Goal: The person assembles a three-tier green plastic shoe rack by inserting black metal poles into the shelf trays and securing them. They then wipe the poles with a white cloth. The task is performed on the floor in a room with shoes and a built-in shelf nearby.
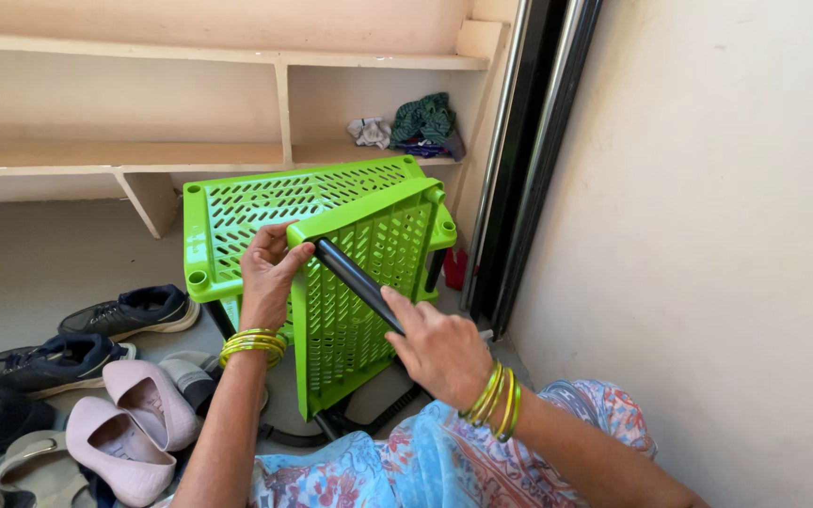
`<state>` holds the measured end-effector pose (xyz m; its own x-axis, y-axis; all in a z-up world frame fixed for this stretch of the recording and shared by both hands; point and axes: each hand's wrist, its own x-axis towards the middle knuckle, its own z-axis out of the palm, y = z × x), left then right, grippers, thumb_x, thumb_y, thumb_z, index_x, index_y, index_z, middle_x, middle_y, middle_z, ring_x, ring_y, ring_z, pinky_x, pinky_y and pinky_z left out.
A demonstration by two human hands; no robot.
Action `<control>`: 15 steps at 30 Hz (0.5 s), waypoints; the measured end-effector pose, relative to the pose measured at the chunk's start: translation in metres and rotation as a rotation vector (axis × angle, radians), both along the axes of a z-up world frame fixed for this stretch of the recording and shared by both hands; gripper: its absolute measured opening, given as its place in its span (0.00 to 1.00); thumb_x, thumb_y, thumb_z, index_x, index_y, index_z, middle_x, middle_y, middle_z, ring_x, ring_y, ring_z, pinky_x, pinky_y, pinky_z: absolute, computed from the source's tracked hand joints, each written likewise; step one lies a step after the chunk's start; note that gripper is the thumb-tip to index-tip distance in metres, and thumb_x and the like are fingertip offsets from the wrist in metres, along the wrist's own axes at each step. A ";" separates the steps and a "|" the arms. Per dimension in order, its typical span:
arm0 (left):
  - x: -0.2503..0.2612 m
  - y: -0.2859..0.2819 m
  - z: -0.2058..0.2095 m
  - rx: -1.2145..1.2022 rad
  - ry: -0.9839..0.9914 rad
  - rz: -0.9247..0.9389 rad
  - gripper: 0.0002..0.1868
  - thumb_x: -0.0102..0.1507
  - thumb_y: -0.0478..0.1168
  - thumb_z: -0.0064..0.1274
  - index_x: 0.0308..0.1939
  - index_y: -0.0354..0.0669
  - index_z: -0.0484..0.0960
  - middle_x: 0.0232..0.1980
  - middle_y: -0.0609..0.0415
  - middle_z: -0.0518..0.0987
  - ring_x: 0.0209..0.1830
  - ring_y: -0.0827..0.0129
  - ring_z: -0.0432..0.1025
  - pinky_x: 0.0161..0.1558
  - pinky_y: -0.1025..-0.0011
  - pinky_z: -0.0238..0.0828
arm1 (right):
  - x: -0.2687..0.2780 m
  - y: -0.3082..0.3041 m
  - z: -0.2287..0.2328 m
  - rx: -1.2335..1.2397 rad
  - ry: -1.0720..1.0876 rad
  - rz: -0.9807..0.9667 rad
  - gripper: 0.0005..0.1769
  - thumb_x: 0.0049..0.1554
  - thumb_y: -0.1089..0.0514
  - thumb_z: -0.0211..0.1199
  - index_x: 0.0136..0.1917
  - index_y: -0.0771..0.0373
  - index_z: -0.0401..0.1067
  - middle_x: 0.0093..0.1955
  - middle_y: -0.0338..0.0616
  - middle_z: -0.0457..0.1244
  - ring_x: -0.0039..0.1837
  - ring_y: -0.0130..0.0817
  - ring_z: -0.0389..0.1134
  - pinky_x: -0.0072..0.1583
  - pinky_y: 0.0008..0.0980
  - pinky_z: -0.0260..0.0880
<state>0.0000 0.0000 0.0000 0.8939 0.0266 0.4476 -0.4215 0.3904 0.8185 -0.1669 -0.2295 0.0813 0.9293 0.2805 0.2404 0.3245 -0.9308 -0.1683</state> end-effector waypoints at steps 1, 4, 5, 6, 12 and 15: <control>-0.001 0.001 0.000 -0.004 -0.003 0.000 0.18 0.63 0.27 0.60 0.57 0.34 0.76 0.54 0.52 0.83 0.52 0.76 0.76 0.55 0.77 0.73 | 0.004 -0.005 -0.001 0.140 -0.022 0.069 0.35 0.62 0.47 0.64 0.78 0.54 0.58 0.51 0.54 0.70 0.47 0.51 0.74 0.50 0.43 0.74; -0.002 0.000 0.000 -0.023 -0.003 0.009 0.18 0.63 0.27 0.60 0.57 0.34 0.77 0.53 0.53 0.83 0.51 0.76 0.76 0.54 0.78 0.73 | 0.015 -0.016 -0.002 0.500 0.043 0.181 0.30 0.61 0.51 0.65 0.73 0.58 0.65 0.46 0.57 0.71 0.46 0.49 0.73 0.47 0.44 0.73; -0.002 0.000 0.000 -0.032 -0.001 0.015 0.18 0.63 0.26 0.60 0.57 0.34 0.77 0.53 0.53 0.83 0.50 0.76 0.76 0.53 0.78 0.74 | 0.019 -0.018 -0.001 0.583 0.149 0.155 0.29 0.60 0.52 0.64 0.73 0.59 0.66 0.43 0.57 0.71 0.43 0.49 0.72 0.45 0.44 0.72; -0.002 0.000 -0.001 -0.040 0.002 0.021 0.19 0.63 0.26 0.60 0.57 0.34 0.77 0.53 0.52 0.83 0.50 0.76 0.77 0.53 0.78 0.74 | 0.021 -0.019 0.000 0.665 0.257 0.128 0.29 0.59 0.52 0.63 0.72 0.60 0.67 0.40 0.57 0.71 0.40 0.49 0.71 0.44 0.45 0.71; 0.000 -0.001 0.001 -0.018 0.012 0.030 0.19 0.62 0.27 0.61 0.56 0.34 0.77 0.52 0.52 0.83 0.49 0.76 0.77 0.53 0.78 0.74 | 0.009 -0.017 0.011 0.454 -0.254 0.346 0.26 0.59 0.56 0.67 0.68 0.64 0.66 0.49 0.51 0.68 0.49 0.46 0.71 0.47 0.37 0.71; 0.000 -0.005 0.001 -0.001 0.031 0.052 0.19 0.61 0.27 0.61 0.56 0.33 0.76 0.52 0.52 0.83 0.50 0.76 0.77 0.53 0.79 0.74 | -0.011 -0.012 0.013 0.123 -0.489 0.189 0.28 0.53 0.53 0.66 0.66 0.59 0.66 0.47 0.49 0.66 0.48 0.40 0.71 0.42 0.34 0.72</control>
<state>0.0001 -0.0049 0.0011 0.9046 0.0736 0.4199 -0.4158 0.3697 0.8309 -0.1779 -0.2416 0.0939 0.6370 0.3741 0.6740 0.5522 -0.8315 -0.0603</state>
